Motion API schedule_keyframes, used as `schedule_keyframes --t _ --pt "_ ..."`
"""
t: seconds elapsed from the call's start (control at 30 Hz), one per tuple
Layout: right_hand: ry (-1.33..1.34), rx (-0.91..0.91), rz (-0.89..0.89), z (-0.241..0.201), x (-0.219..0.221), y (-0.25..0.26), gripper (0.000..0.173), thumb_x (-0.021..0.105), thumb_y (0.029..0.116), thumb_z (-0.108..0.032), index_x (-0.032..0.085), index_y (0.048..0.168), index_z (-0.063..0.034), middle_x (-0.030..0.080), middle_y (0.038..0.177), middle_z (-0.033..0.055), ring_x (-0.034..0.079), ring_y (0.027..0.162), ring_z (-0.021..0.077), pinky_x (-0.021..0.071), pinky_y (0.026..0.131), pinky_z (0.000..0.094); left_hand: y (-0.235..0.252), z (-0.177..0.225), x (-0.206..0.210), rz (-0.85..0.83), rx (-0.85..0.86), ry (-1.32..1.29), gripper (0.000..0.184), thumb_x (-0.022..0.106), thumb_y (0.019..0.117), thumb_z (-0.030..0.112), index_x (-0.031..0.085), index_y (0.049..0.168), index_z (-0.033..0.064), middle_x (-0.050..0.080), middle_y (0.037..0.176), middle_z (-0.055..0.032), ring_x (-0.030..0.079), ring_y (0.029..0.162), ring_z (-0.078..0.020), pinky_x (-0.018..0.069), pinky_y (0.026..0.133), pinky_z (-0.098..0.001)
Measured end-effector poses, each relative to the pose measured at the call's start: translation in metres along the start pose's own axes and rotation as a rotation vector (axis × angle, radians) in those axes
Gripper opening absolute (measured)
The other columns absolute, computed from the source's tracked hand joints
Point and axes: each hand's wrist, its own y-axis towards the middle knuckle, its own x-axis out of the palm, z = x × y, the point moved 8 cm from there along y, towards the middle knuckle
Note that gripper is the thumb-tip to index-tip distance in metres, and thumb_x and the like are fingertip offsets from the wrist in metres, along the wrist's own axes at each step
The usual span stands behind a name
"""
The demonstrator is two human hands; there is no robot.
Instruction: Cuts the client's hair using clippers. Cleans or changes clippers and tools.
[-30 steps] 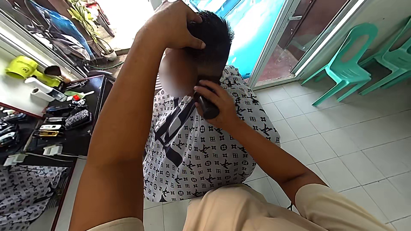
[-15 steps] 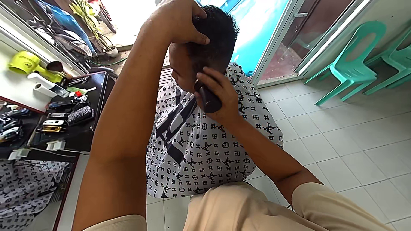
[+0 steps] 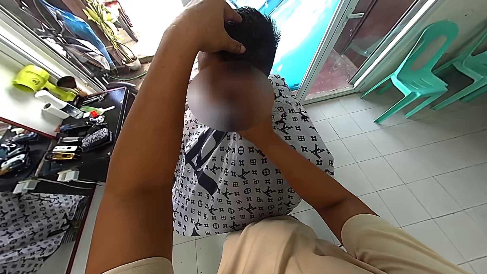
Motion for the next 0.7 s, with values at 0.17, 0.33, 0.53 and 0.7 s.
schedule_keyframes --t 0.17,0.33,0.53,0.7 --pt "0.050 -0.041 -0.210 0.002 0.021 -0.026 0.045 0.077 0.0882 -0.020 0.069 0.131 -0.0075 0.063 0.135 0.0207 0.060 0.125 0.0353 0.0520 0.104 0.0464 0.002 0.001 -0.001 0.004 0.030 -0.006 0.067 0.075 0.0904 0.049 0.057 0.148 0.0193 0.059 0.144 -0.0168 0.051 0.137 -0.0369 0.0347 0.114 -0.0620" --pt "0.040 -0.017 0.122 0.022 -0.041 -0.004 0.043 0.077 0.0899 -0.019 0.069 0.127 0.0001 0.062 0.133 0.0261 0.060 0.124 0.0341 0.0520 0.104 0.0420 0.002 -0.001 0.001 0.000 0.016 -0.011 0.066 0.074 0.0902 0.049 0.057 0.148 0.0211 0.058 0.145 -0.0163 0.050 0.139 -0.0362 0.0339 0.114 -0.0619" --pt "0.122 0.073 -0.231 0.028 -0.008 -0.034 0.044 0.077 0.0892 -0.022 0.069 0.130 -0.0067 0.063 0.135 0.0192 0.060 0.127 0.0322 0.0511 0.106 0.0441 0.001 0.000 -0.002 -0.001 0.039 -0.029 0.065 0.075 0.0913 0.046 0.057 0.147 0.0173 0.060 0.142 -0.0180 0.052 0.136 -0.0370 0.0353 0.113 -0.0625" --pt "0.197 -0.048 -0.008 0.044 -0.064 0.008 0.043 0.076 0.0908 -0.019 0.067 0.128 0.0014 0.061 0.134 0.0250 0.059 0.128 0.0316 0.0507 0.108 0.0425 -0.002 -0.002 0.000 -0.006 0.019 -0.042 0.067 0.074 0.0914 0.047 0.054 0.150 0.0203 0.057 0.146 -0.0169 0.048 0.140 -0.0366 0.0316 0.116 -0.0623"
